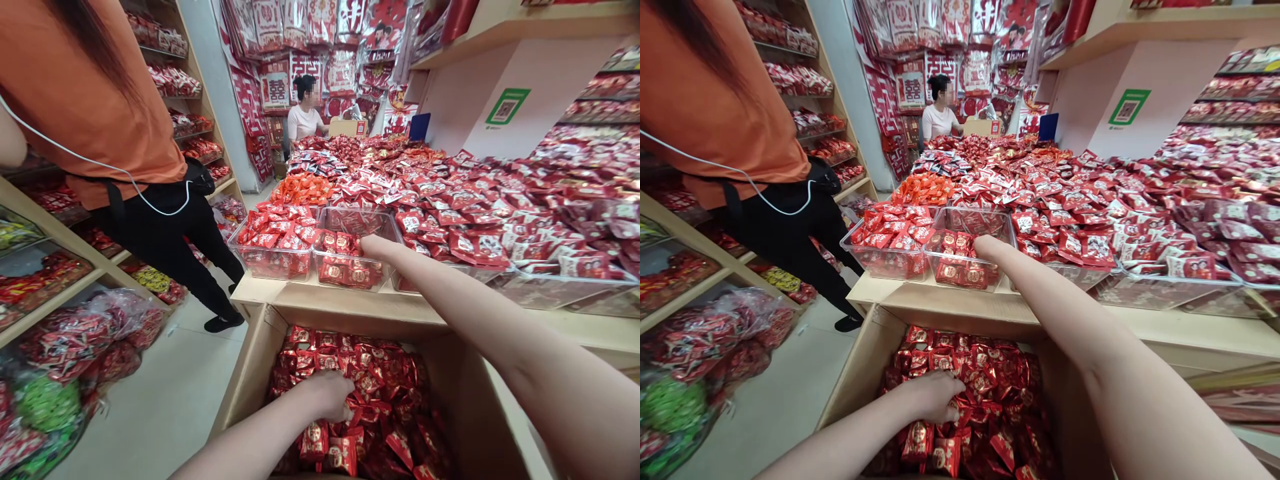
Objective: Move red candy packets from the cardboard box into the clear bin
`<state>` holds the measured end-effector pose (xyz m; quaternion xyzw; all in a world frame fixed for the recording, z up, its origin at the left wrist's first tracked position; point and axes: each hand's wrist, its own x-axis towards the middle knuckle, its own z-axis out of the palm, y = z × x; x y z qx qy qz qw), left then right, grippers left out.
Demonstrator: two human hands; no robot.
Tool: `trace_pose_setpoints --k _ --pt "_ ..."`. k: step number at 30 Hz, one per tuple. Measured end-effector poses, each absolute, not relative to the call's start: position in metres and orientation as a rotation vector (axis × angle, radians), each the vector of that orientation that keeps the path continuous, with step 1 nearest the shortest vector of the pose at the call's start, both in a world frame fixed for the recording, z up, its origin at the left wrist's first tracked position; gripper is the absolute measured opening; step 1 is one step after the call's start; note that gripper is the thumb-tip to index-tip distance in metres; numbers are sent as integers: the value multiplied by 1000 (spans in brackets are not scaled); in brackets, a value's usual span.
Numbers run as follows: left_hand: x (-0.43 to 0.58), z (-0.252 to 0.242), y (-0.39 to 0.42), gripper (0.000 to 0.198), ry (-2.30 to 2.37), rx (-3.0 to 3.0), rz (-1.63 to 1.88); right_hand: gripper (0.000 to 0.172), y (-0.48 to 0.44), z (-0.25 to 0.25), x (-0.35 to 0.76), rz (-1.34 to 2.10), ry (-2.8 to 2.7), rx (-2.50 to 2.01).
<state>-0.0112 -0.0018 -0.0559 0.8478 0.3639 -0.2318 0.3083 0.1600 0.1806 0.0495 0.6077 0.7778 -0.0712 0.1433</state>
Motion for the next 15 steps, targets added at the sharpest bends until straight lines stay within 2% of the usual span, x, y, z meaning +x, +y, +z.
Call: trace_pose_setpoints --k 6,10,12,15 --pt "-12 -70 -3 44 957 2219 -687 19 175 64 165 -98 2362 1898" --pt "-15 -81 -4 63 999 2192 -667 29 116 88 165 -18 2651 1975" --pt "-16 -85 -4 65 1023 2178 -622 25 67 80 162 -253 2954 1820" --pt "-15 -89 -4 53 1045 2138 -565 17 -2 26 155 -759 2829 1564"
